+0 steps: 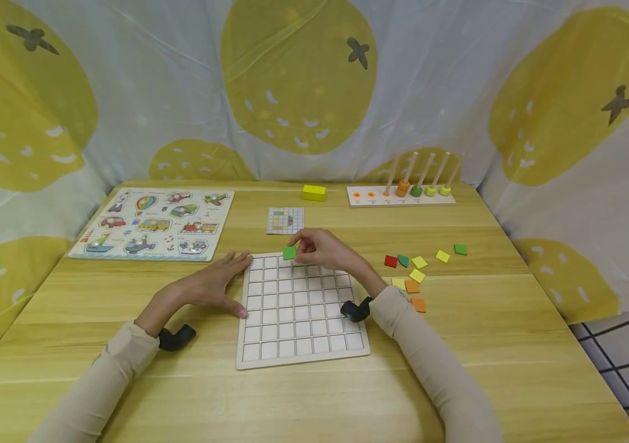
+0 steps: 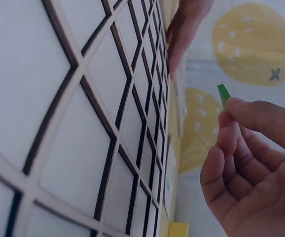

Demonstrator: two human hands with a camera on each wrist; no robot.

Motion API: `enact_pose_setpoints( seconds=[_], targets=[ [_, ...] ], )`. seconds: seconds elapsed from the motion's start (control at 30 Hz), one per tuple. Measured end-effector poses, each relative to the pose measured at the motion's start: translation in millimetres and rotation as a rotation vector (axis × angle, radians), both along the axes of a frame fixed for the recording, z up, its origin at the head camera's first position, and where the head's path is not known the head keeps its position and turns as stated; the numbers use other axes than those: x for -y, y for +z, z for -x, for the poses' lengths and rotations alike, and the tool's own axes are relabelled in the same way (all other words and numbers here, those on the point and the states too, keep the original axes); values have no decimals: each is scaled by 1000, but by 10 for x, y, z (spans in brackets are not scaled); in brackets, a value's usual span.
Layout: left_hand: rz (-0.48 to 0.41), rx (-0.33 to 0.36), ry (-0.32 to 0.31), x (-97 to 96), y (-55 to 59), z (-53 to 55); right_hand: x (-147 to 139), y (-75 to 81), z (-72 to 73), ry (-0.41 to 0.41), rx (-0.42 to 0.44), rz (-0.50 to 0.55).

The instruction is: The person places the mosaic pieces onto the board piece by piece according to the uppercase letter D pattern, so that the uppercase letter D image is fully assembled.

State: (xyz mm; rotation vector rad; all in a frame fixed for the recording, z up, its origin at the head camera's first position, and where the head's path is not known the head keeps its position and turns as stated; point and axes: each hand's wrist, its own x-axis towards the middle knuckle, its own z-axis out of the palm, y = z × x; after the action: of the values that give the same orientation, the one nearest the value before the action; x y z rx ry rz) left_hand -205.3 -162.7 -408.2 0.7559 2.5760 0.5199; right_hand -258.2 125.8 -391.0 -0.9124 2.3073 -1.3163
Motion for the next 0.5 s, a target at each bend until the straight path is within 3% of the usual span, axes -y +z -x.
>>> enact_pose_setpoints(
  seconds=[0.3, 0.5],
  targets=[
    [-10, 12, 11, -9, 14, -6, 177, -80, -3, -6, 46, -35],
    [-3, 15, 12, -14, 17, -6, 283, -149, -29, 52, 29, -110]
  ],
)
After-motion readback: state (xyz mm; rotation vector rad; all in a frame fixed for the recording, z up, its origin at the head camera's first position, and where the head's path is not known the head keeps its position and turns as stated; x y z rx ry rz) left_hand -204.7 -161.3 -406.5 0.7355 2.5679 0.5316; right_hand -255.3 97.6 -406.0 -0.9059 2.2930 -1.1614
